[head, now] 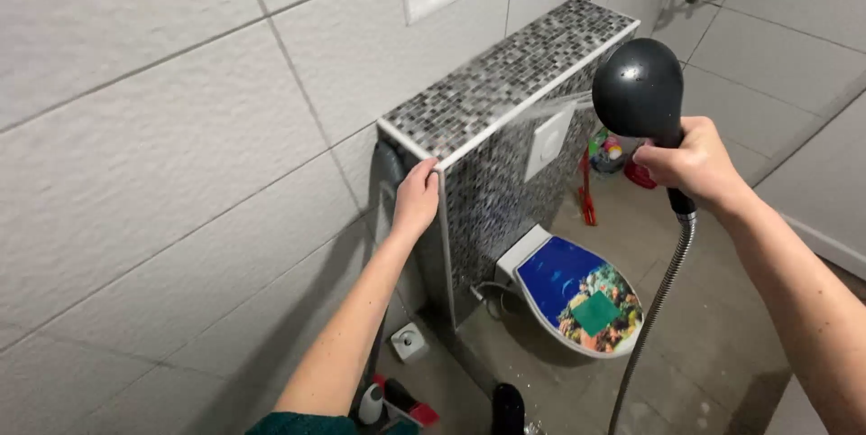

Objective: The person cleans a toilet by spraying the tank and lid with a handheld shower head, opening the lid, and rinsing the interior before washing a cloth under the spray.

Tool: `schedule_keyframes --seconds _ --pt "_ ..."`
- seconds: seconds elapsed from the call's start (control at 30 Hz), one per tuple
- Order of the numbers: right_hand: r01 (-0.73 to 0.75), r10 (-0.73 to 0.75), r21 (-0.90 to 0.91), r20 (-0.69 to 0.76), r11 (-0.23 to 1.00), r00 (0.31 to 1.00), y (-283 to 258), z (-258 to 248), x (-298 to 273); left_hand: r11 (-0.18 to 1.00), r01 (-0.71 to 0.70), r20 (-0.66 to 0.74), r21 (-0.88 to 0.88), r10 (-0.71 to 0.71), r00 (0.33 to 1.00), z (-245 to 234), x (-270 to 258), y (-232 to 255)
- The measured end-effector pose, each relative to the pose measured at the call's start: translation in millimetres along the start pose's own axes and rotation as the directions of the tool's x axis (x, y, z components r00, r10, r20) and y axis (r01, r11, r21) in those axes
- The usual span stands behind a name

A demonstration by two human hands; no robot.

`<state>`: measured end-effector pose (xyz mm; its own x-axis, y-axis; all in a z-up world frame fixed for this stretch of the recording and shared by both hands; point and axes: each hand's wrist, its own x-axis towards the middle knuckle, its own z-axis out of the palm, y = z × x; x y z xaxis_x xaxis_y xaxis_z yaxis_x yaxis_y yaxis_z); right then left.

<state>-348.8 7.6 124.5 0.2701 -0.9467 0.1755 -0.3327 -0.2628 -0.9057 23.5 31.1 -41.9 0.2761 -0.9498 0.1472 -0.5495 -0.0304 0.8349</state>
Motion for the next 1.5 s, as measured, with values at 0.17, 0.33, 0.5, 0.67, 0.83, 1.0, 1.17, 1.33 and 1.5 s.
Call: schedule_keyframes --seconds 0.17,0.33,0.5,0.67,0.83,1.0,1.17,1.33,1.5 --pt "-0.027 0.020 -0.087 -0.073 0.996 0.997 -22 24 -47 1.000 0.004 0.010 0.023 -0.005 1.000 -1 -34 -45" --pt "-0.015 0.008 -0.095 -0.073 0.995 0.997 -40 44 -71 0.995 0.092 0.091 0.032 -0.095 0.991 4 -60 -64" --pt "0.022 -0.021 -0.069 0.010 0.997 1.000 -53 68 -80 0.993 0.076 0.105 -0.091 -0.067 0.992 1 -82 -73" --pt "-0.016 0.009 -0.100 -0.073 0.995 0.997 -27 87 -64 0.973 0.098 0.207 -0.208 -0.054 0.977 -30 -112 -49" --pt "-0.006 0.003 -0.110 -0.024 0.994 1.000 -59 117 -78 0.965 0.202 0.223 -0.166 -0.163 0.961 -49 -138 -24" --pt "-0.022 0.021 -0.064 -0.003 0.998 1.000 -61 139 -93 0.973 0.200 0.211 -0.114 -0.173 0.962 -17 -119 -82" --pt "0.093 -0.085 -0.185 0.050 0.978 0.995 -15 146 -85 0.969 0.230 0.228 -0.088 -0.205 0.952 -19 -146 -69" --pt "0.112 -0.102 -0.176 0.063 0.978 0.993 0 154 -91 0.954 0.281 0.240 -0.101 -0.251 0.938 -10 -161 -78" --pt "0.126 -0.121 -0.113 0.050 0.985 0.991 -11 153 -98 0.935 0.336 0.296 -0.117 -0.290 0.910 -27 -189 -48"
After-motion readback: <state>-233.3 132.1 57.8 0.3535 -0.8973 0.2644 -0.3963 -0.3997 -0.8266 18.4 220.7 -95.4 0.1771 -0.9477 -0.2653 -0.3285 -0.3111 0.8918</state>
